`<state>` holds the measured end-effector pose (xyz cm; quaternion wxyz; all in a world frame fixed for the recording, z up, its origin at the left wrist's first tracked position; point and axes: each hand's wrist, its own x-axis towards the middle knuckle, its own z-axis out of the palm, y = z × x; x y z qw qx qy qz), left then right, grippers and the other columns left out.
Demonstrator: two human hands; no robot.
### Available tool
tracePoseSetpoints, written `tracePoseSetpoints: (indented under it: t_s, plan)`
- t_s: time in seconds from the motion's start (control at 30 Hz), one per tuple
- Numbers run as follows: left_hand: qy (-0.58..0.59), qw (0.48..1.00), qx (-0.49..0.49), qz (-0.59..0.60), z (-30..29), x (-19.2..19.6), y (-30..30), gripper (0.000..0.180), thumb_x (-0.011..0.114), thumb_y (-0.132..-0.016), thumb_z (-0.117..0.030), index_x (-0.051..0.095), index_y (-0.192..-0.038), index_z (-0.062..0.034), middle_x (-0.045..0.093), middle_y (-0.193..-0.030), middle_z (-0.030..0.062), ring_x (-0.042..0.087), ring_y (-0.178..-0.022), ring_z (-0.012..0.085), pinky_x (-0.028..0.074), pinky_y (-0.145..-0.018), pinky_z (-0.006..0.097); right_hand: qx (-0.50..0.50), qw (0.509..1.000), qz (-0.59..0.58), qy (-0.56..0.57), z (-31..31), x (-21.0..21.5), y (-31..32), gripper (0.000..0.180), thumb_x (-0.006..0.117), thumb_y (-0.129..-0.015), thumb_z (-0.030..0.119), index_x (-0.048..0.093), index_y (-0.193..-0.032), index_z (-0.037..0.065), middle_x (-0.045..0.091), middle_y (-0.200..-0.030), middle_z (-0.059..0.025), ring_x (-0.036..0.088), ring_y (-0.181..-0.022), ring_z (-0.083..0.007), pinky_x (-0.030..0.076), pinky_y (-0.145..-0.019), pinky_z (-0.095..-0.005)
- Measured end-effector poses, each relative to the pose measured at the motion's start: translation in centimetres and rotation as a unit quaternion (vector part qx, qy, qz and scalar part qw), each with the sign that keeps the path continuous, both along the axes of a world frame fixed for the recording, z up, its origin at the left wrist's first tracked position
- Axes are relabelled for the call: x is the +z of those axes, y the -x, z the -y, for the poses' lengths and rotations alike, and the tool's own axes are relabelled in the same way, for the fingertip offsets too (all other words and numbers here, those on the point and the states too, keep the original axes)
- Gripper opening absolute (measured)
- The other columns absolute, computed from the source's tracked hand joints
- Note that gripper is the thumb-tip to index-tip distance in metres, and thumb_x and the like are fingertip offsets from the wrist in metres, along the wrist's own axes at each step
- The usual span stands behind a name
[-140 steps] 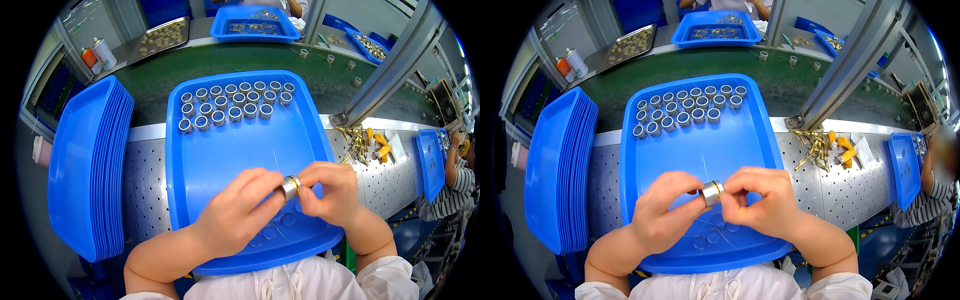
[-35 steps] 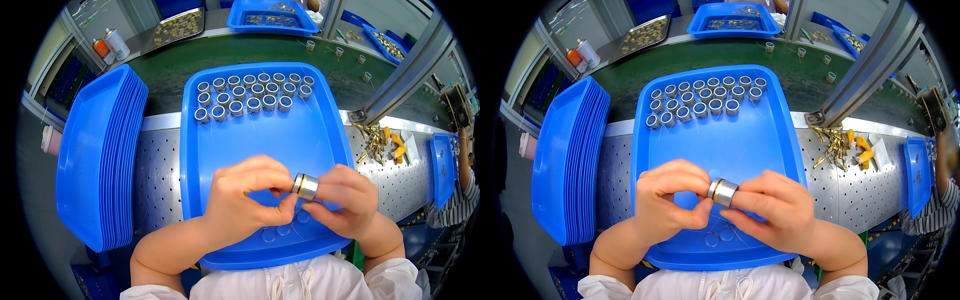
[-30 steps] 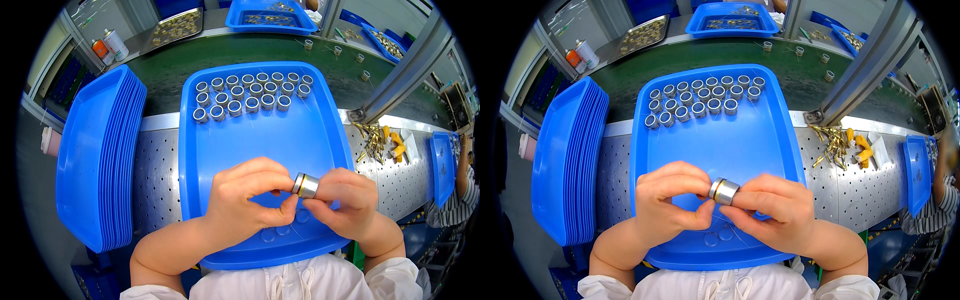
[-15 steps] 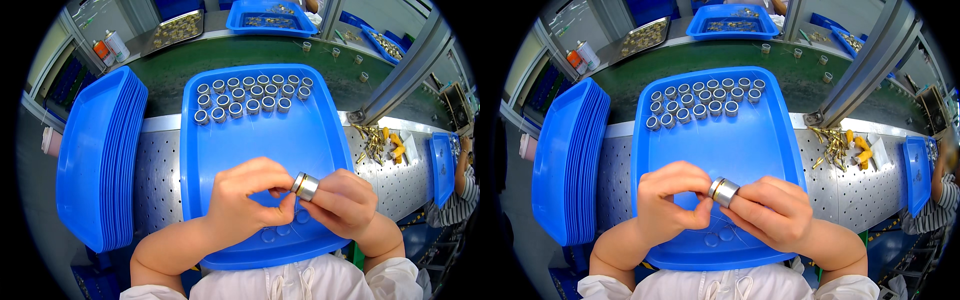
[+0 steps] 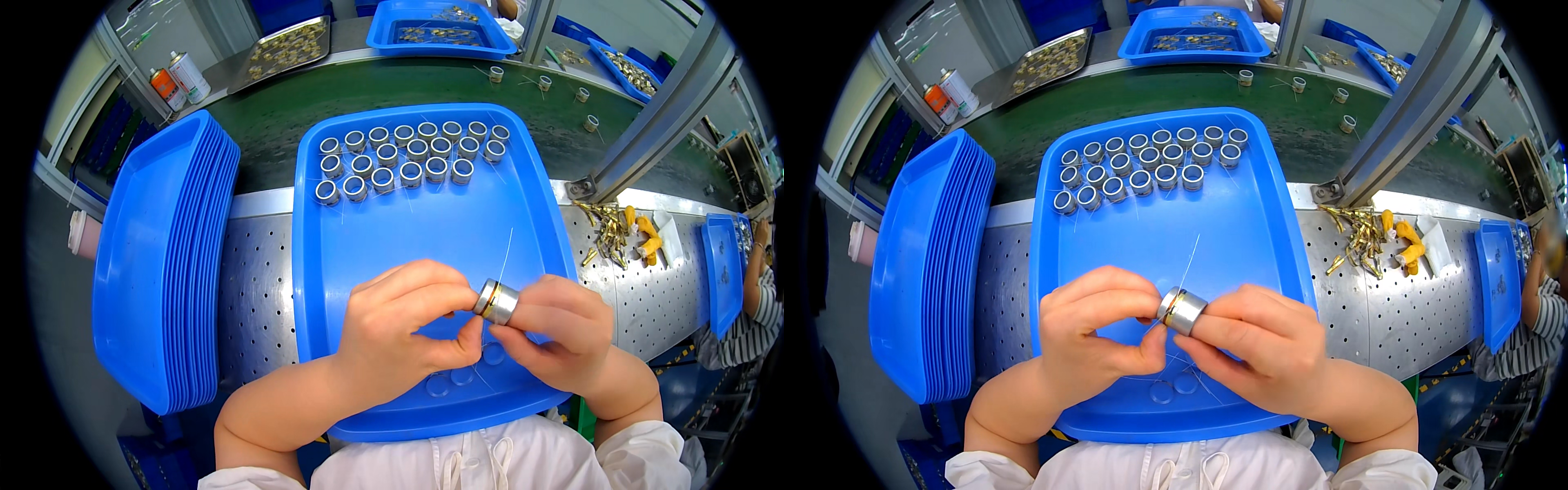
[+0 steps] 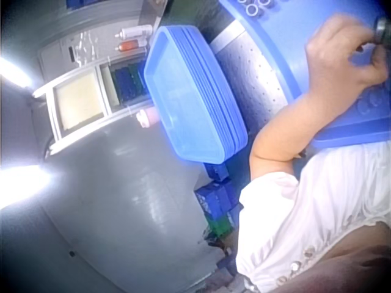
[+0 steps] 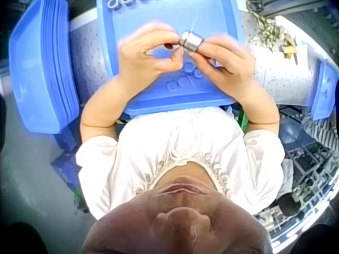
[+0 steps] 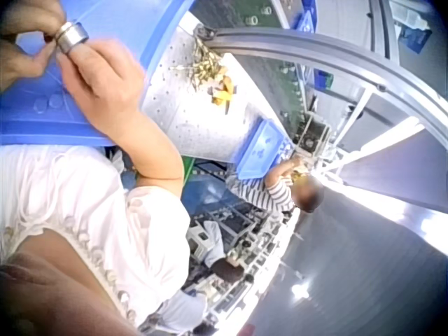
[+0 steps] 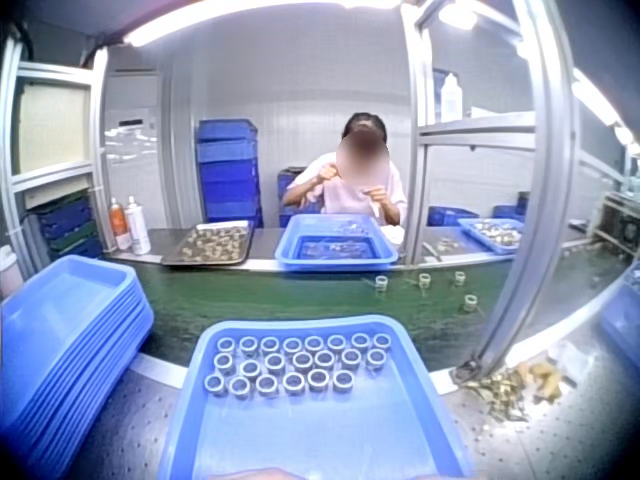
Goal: The person sits at a workstation and repeatedly picks up small cylindrical metal components from a blue tray. They manipulate a thin wire or filament around the circumference of each component by hand, then place the finished item back into the tray. The process is repetitive and involves handling the components one at a time.
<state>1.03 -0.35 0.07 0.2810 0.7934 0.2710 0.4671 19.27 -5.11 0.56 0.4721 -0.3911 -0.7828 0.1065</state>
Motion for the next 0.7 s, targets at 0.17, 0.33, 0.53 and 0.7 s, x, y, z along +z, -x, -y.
tracePoseSetpoints:
  t_s: [0.17,0.33,0.53,0.7]
  plan:
    - [-0.027,1.0,-0.002,0.008,0.05,0.06,0.08,0.023,0.071,-0.055,-0.002,0.063,-0.076,-0.005,0.061,-0.076,0.0073,0.06,-0.062,0.0213,0.048,-0.053,0.028,0.009,0.998,0.032,-0.047,-0.03,0.18,0.16,0.023,0.077,-0.06,0.0,0.066,-0.08,0.0,0.059,-0.073,-0.0078,0.055,-0.054,-0.0181,0.043,-0.044,-0.0267]
    - [-0.047,0.999,-0.009,0.008,-0.16,0.08,0.18,0.026,0.072,-0.053,0.002,0.065,-0.077,-0.0037,0.063,-0.075,0.0092,0.061,-0.061,0.0175,0.049,-0.053,0.024,0.009,0.997,0.035,-0.061,-0.13,0.18,0.12,0.023,0.077,-0.06,0.0,0.065,-0.08,0.0,0.058,-0.072,-0.0072,0.054,-0.053,-0.0178,0.042,-0.044,-0.0261]
    - [0.032,0.999,-0.017,0.015,0.09,0.24,0.23,0.023,0.071,-0.056,0.0,0.063,-0.077,-0.0044,0.062,-0.076,0.0075,0.06,-0.061,0.0199,0.049,-0.053,0.029,0.01,0.995,0.055,-0.085,-0.31,0.02,0.07,0.022,0.076,-0.06,0.001,0.064,-0.079,0.0,0.058,-0.072,-0.007,0.052,-0.052,-0.0171,0.04,-0.043,-0.0261]
    - [-0.005,1.0,-0.011,0.001,0.09,0.45,0.35,0.023,0.072,-0.056,0.0,0.063,-0.076,-0.0051,0.062,-0.076,0.0068,0.06,-0.062,0.0201,0.049,-0.053,0.028,0.012,0.992,0.072,-0.099,-0.28,-0.19,0.02,0.023,0.076,-0.06,0.0,0.065,-0.08,0.0,0.058,-0.073,-0.0079,0.052,-0.052,-0.0179,0.041,-0.043,-0.0254]
